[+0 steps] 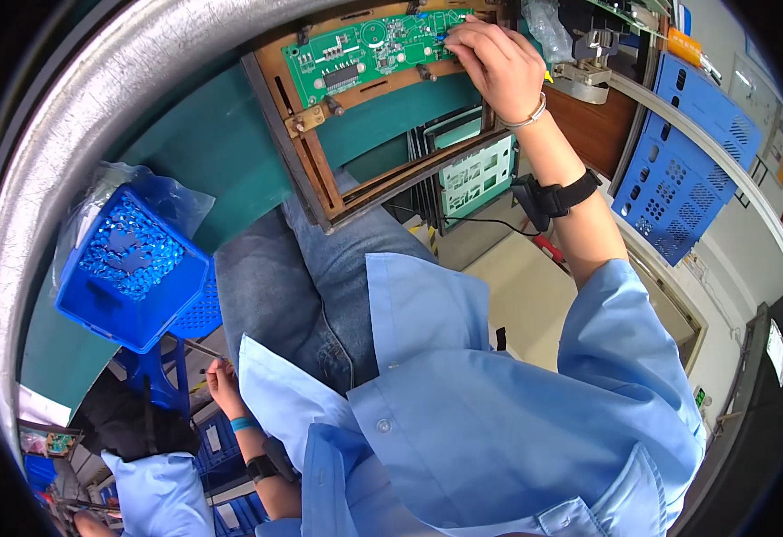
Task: The person picks up a blue component from a container and inserts it into a circuit board held in a frame. They then lift the frame from the assembly line and place it onto a stack of boards.
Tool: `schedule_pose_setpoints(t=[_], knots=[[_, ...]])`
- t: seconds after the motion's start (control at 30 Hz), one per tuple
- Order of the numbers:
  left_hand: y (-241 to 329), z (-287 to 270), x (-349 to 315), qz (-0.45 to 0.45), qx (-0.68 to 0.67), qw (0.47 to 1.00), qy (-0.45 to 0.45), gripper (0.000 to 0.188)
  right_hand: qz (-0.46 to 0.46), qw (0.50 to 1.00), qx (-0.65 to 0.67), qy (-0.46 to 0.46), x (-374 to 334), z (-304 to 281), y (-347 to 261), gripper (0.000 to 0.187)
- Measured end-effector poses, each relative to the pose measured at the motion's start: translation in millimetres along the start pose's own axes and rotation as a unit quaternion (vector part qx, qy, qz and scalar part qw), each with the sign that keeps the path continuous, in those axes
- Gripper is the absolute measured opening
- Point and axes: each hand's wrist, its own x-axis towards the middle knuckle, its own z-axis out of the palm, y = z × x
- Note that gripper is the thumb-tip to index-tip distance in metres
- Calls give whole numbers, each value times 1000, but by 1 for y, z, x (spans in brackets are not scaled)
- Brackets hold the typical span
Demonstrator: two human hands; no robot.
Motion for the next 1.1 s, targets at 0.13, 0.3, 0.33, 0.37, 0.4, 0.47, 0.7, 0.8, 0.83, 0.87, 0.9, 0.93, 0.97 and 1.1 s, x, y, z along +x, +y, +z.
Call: schedule_pose_setpoints(t=[0.13, 0.3, 0.33, 0.37, 0.4, 0.47, 0.7, 0.8, 0.83, 0.87, 0.9, 0.93, 0.97, 1.1], knots=[[-10, 2, 3, -22, 13, 999, -42, 13, -28, 996, 21, 85, -2, 18, 10, 16], [12, 16, 2, -18, -14, 997, -77, 12, 7, 991, 97, 86, 11, -3, -3, 11], [15, 17, 4, -15, -23, 996, -84, 12, 48, 995, 89, -3, 13, -12, -6, 11], [17, 19, 4, -14, -24, 996, -86, 12, 48, 995, 87, -3, 14, -14, -6, 11], [18, 21, 4, -16, -19, 996, -84, 11, 39, 995, 86, -4, 15, -15, -6, 11], [18, 26, 1, -20, -11, 997, -77, 11, 20, 996, 86, -5, 16, -17, -5, 10], [6, 19, 8, -19, -34, 996, -76, 11, 12, 996, 88, -24, 10, -17, -7, 8], [3, 18, 6, -16, -31, 996, -80, 11, 2, 996, 82, -30, 8, -19, -7, 8], [2, 18, 5, -17, -26, 996, -85, 11, 0, 996, 81, -38, 7, -19, -7, 9], [1, 17, 4, -18, -21, 995, -91, 12, -2, 996, 80, -46, 7, -20, -7, 9], [0, 16, 5, -17, -20, 996, -91, 12, -2, 996, 80, -45, 6, -20, -6, 9], [-2, 16, 5, -13, -17, 995, -96, 12, -9, 996, 67, -51, 7, -20, -6, 9], [-4, 15, 6, -9, -14, 995, -103, 12, -16, 997, 55, -57, 8, -20, -6, 9], [-9, 11, 8, -8, -11, 995, -97, 13, -14, 997, 53, -60, 9, -17, -7, 9]])
